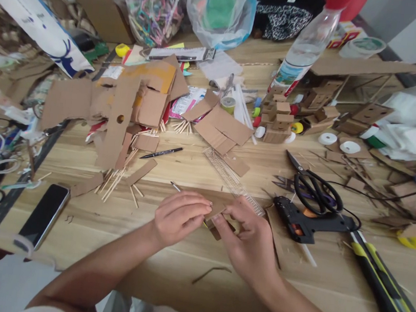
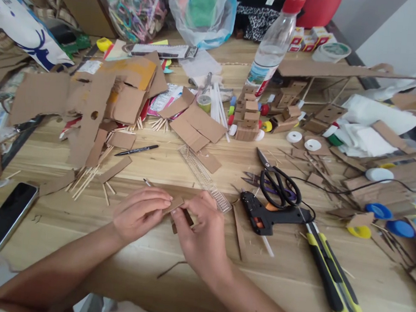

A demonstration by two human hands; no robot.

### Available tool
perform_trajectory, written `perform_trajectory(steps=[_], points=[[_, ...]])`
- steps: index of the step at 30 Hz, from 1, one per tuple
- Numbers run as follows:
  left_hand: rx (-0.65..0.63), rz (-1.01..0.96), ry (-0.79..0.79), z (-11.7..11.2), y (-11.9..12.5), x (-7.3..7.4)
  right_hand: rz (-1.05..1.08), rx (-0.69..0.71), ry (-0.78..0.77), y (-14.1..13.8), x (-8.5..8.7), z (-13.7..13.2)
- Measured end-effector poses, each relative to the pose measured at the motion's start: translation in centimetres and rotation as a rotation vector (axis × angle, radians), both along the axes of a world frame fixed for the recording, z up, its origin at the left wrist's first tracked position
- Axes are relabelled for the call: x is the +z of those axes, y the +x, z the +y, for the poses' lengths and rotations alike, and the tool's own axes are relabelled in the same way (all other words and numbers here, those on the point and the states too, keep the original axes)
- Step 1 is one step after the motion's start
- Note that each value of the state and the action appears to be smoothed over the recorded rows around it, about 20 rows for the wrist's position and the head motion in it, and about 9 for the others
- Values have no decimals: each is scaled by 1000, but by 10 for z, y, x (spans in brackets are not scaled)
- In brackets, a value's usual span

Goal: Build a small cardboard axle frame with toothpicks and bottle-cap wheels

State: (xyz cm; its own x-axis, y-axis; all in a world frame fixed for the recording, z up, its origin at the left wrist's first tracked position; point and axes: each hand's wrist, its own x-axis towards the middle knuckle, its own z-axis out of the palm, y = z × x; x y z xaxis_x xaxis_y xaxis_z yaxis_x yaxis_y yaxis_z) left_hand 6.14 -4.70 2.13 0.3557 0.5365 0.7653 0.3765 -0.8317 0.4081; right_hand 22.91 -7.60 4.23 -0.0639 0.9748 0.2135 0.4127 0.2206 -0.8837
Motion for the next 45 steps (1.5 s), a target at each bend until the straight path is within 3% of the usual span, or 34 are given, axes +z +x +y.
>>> perform_trajectory(steps=[5,12,18,31,45], points=[[29,-1,-21,2,-4,-3,-26,67,-105,4,3,4],[27,-20,-20,1,-3,-4,99,147,-262,8,3,9],[11,-20,-23,1,-2,-4,110,57,-236,4,5,6],[-8,-13,-10,-2,0,-4,123,6,-213,1,2,1],[5,20,12,-4,-1,-3,156,24,-263,0,2,-1]])
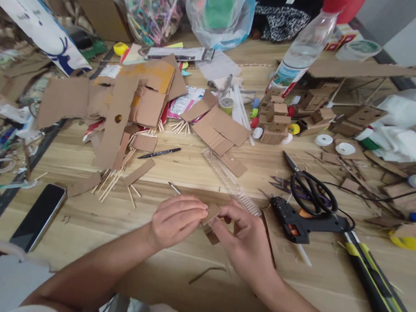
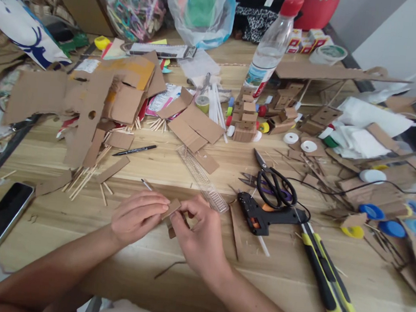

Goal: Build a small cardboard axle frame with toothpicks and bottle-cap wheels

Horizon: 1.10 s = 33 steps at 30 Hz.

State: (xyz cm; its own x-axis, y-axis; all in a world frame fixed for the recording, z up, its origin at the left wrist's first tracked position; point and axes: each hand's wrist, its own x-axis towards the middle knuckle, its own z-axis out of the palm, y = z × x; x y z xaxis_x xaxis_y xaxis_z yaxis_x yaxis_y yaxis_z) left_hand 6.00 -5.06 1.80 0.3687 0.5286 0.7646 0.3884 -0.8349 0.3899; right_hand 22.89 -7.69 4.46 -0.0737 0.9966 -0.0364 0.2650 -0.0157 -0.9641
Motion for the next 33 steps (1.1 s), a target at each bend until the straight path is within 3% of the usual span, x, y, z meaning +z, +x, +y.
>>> perform_trajectory(steps=[8,12,16,20,33], points=[[5,-11,-12,0,0,-2,1,0,-10,1,-1,1],[-72,-35,-73,7,-2,-2,-34,86,20,7,-1,8],[-208,-106,-307,13,-7,-2,-86,148,49,15,-2,16],[-185,-126,-635,16,-12,-2,-156,172,67,16,-3,17],[-211,4,-782,23,-16,4,-255,200,173,7,-6,11]])
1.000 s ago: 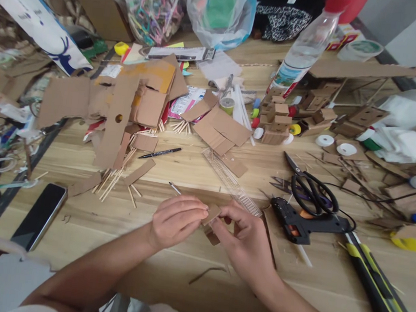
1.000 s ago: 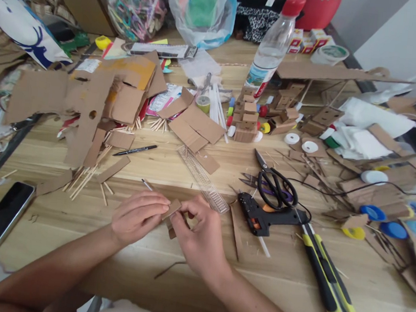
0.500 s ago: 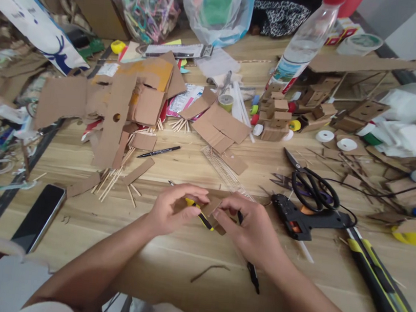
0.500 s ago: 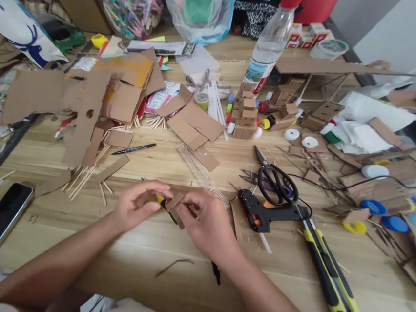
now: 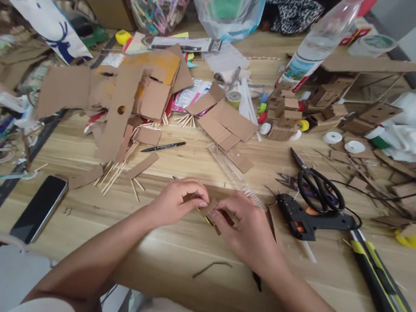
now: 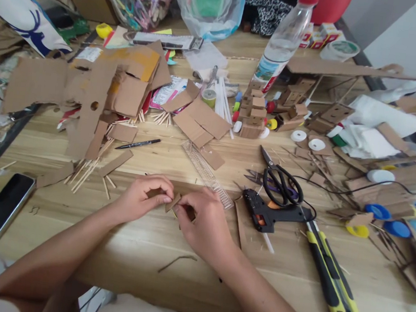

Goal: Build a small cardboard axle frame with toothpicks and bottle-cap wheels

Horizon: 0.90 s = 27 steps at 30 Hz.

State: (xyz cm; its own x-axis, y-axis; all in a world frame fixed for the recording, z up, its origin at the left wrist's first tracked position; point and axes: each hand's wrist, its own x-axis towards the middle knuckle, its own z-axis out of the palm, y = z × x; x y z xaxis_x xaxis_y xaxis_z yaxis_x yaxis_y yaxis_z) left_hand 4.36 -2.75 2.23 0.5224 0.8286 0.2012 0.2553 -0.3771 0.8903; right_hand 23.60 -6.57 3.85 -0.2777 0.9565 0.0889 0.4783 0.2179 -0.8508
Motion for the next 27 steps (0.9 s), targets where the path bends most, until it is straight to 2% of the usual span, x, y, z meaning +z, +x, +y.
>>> perform_trajectory(steps=[7,12,15,21,27], points=[[31,-4,-40,0,3,-2,76,-69,-24,15,2,9],[-62,-36,-43,-1,5,-4,177,145,-195,18,-1,17],[-136,-51,-27,-2,6,-4,177,168,-244,18,-3,16],[-151,-104,23,-3,6,-3,235,216,-159,16,-1,14],[-115,-117,91,-8,6,-4,205,260,-59,17,1,14]])
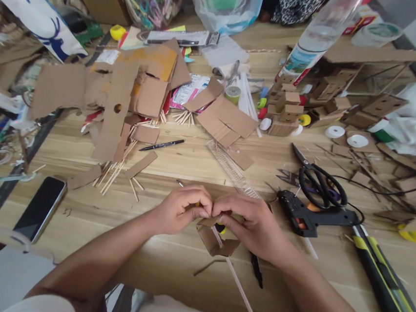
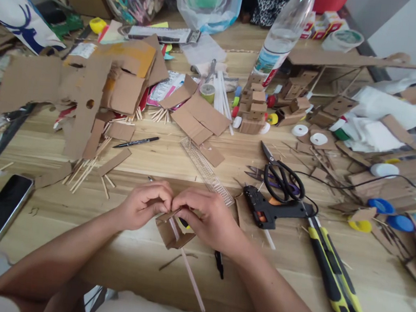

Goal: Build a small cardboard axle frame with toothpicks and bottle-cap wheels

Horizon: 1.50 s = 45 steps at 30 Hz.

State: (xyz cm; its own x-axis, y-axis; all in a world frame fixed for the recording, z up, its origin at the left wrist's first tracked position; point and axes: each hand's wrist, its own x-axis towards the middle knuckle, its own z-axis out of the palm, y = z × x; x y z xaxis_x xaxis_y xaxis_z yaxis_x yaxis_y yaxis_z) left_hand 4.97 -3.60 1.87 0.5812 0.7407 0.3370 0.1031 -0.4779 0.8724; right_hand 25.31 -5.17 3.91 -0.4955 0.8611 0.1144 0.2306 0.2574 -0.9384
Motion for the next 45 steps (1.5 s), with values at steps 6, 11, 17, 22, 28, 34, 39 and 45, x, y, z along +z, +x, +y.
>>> perform_trajectory(steps=[6,11,17,22,28,34,39,45], points=[[37,4,35,-3,5,-1,16,8,38,0,-2,0],[86,38,92,1,4,-1,-26,-90,-73,6,0,3],[255,137,309,5,-5,0,-117,-228,-55,8,3,1],[293,146,373,-1,0,-2,-316,-292,273,-12,-6,-12],[316,97,311,-4,2,-3,-308,-373,538,-18,-15,-16],[284,71,159,0,1,-3,-308,-414,643,-18,-14,-16],[294,57,198,-2,2,-4,-303,-404,647,-18,-15,-16],[274,51,208,-4,3,-3,-257,-415,637,-18,-16,-19]])
